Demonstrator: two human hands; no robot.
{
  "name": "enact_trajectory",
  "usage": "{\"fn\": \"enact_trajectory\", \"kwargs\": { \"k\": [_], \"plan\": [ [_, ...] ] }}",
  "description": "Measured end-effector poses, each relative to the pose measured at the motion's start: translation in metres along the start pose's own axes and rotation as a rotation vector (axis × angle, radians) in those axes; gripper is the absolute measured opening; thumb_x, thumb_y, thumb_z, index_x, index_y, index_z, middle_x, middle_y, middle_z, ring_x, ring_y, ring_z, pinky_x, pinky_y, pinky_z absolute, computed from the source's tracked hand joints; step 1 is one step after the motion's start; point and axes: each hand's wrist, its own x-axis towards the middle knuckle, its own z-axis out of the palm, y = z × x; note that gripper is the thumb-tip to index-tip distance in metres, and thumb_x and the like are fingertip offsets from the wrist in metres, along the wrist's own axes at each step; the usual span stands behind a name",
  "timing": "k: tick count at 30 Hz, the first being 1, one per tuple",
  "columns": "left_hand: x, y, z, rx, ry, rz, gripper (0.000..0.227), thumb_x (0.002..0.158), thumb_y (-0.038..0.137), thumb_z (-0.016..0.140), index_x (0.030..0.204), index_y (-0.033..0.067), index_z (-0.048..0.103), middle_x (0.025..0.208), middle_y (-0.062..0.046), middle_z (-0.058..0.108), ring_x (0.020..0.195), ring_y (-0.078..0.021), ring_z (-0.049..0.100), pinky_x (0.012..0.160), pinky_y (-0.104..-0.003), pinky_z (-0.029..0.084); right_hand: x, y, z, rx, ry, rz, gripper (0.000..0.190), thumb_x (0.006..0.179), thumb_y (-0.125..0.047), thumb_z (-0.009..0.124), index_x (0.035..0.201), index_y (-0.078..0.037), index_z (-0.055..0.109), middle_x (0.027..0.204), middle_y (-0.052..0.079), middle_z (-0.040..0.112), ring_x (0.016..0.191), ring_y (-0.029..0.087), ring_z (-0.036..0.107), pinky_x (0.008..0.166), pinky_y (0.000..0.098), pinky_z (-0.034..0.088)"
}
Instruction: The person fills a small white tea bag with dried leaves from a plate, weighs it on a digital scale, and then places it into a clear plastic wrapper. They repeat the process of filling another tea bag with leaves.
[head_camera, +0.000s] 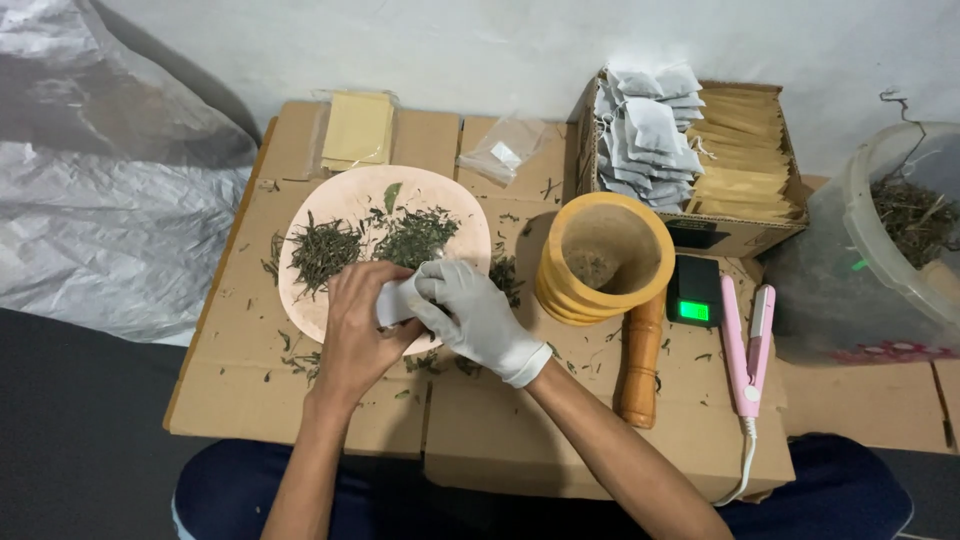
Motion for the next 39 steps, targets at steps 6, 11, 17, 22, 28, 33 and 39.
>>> {"fn": "enact_trajectory", "kwargs": {
  "k": [6, 11, 17, 22, 28, 33, 39],
  "plan": [
    [-0.001, 0.0, -0.001, 0.044, -0.028, -0.006, 0.059, 0.067, 0.009, 0.094, 0.123, 0.0099, 0.075, 0.111, -0.005, 0.068, 0.117, -0.0278, 0.064, 0.107, -0.045, 0.044, 0.006, -0.016, -0.014, -0.13, 0.017, -0.1, 0.039, 0.112, -0.047, 0.051, 0.105, -0.013, 0.066, 0.112, 0.007, 0.065, 0.11, 0.031, 0.066, 0.095, 0.0426, 0.055],
    [0.002, 0.0, -0.005, 0.019, -0.033, -0.029, 0.06, 0.063, 0.005, 0.097, 0.119, 0.0096, 0.075, 0.114, -0.006, 0.068, 0.12, -0.0293, 0.064, 0.109, -0.048, 0.045, 0.0, -0.002, -0.006, -0.173, -0.041, -0.095, 0.038, 0.111, -0.05, 0.051, 0.113, -0.017, 0.07, 0.119, 0.006, 0.065, 0.12, 0.03, 0.064, 0.1, 0.0428, 0.054],
    [0.003, 0.0, -0.007, -0.034, -0.004, -0.025, 0.052, 0.068, 0.0, 0.096, 0.115, 0.0066, 0.074, 0.112, -0.01, 0.071, 0.123, -0.0326, 0.066, 0.112, -0.052, 0.044, -0.005, 0.016, 0.011, -0.037, 0.019, -0.072, 0.038, 0.111, -0.048, 0.055, 0.126, -0.017, 0.07, 0.129, 0.007, 0.064, 0.128, 0.03, 0.062, 0.106, 0.0442, 0.053],
    [-0.003, -0.014, -0.001, -0.03, 0.003, -0.022, 0.053, 0.07, 0.004, 0.097, 0.116, 0.0103, 0.072, 0.109, -0.005, 0.071, 0.121, -0.029, 0.067, 0.113, -0.05, 0.044, -0.003, 0.008, -0.002, -0.097, 0.026, -0.109, 0.037, 0.113, -0.045, 0.053, 0.123, -0.014, 0.07, 0.124, 0.006, 0.065, 0.123, 0.027, 0.064, 0.105, 0.0415, 0.053],
    [-0.003, -0.01, -0.002, -0.036, -0.015, -0.012, 0.063, 0.069, 0.013, 0.1, 0.126, 0.0126, 0.073, 0.108, -0.003, 0.072, 0.115, -0.026, 0.068, 0.113, -0.048, 0.044, -0.003, 0.006, -0.002, -0.114, 0.062, -0.135, 0.031, 0.111, -0.04, 0.058, 0.117, -0.012, 0.07, 0.124, 0.006, 0.066, 0.121, 0.027, 0.066, 0.103, 0.0413, 0.054],
    [-0.003, -0.013, 0.001, -0.059, 0.002, -0.023, 0.058, 0.071, 0.013, 0.099, 0.123, 0.0134, 0.074, 0.106, -0.002, 0.072, 0.113, -0.026, 0.069, 0.113, -0.049, 0.044, -0.004, 0.007, -0.001, -0.101, 0.062, -0.133, 0.034, 0.111, -0.042, 0.058, 0.119, -0.012, 0.07, 0.124, 0.006, 0.066, 0.121, 0.028, 0.065, 0.103, 0.0419, 0.054],
    [-0.002, -0.013, 0.001, -0.053, 0.072, -0.056, 0.046, 0.076, 0.0, 0.094, 0.116, 0.0095, 0.074, 0.104, -0.005, 0.074, 0.111, -0.0298, 0.072, 0.112, -0.052, 0.047, 0.01, -0.018, -0.006, 0.178, 0.109, 0.067, 0.036, 0.105, -0.039, 0.068, 0.133, -0.018, 0.07, 0.132, 0.004, 0.07, 0.125, 0.029, 0.069, 0.105, 0.0459, 0.058]
  ]
}}
